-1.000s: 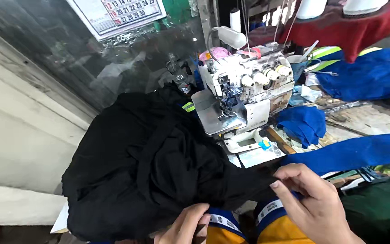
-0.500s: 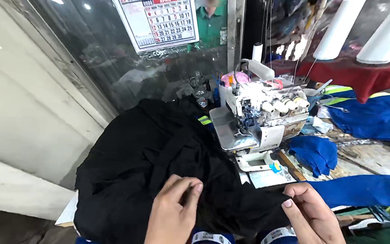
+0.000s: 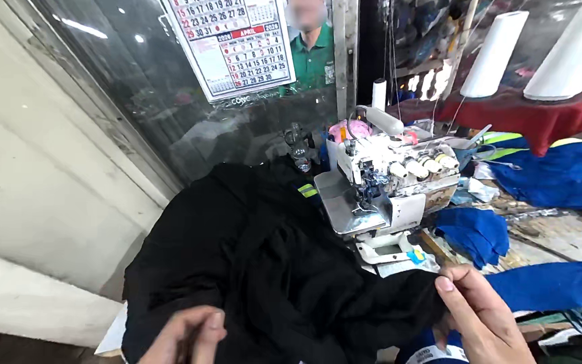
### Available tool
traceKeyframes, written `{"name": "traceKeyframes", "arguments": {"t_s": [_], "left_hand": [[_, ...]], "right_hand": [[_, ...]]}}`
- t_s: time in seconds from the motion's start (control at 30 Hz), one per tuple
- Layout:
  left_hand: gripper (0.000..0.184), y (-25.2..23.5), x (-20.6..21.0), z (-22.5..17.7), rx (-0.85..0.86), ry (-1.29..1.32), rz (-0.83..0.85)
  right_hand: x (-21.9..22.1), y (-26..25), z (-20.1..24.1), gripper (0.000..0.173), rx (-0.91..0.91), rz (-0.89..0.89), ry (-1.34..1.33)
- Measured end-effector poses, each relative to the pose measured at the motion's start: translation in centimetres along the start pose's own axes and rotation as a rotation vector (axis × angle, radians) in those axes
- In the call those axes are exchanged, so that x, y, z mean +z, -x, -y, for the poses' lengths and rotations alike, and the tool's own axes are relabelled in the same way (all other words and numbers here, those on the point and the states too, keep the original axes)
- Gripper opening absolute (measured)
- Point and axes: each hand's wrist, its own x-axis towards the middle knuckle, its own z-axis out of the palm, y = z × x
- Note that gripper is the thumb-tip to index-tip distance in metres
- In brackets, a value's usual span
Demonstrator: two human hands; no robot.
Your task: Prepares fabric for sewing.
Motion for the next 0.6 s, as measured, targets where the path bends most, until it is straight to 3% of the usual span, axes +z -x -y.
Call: {"name": "traceKeyframes", "arguments": {"t_s": [0.07, 0.2, 0.33, 0.43, 0.53, 0.6], "left_hand": [[0.023, 0.4, 0.6, -0.9, 0.052, 0.001, 0.079], [0.020, -1.6, 4.7, -4.5, 0.210, 0.088, 0.100], [0.025, -1.7, 12.1, -2.9, 0.251, -0.272, 0.385], [0.023, -2.8, 12.1, -1.7, 0.173, -0.126, 0.273], [0.022, -4.5, 9.2, -3.3, 0.055, 0.109, 0.120], [0.020, -5.7, 7.5, -4.4, 0.081, 0.115, 0.020]], "right_hand": [[-0.4, 1.0, -0.5, 0.016, 0.063, 0.081, -0.028], [-0.4, 1.4, -0.2, 0.018, 0.045, 0.071, -0.117], [-0.9, 1.1, 1.2, 0.016, -0.040, 0.045, -0.115], [-1.6, 1.1, 1.2, 0.010, -0.124, 0.028, -0.011], [-1.3, 1.1, -0.5, 0.008, -0.200, 0.073, 0.058], [-0.7, 0.6, -1.0, 0.010, -0.229, 0.112, 0.093]]}}
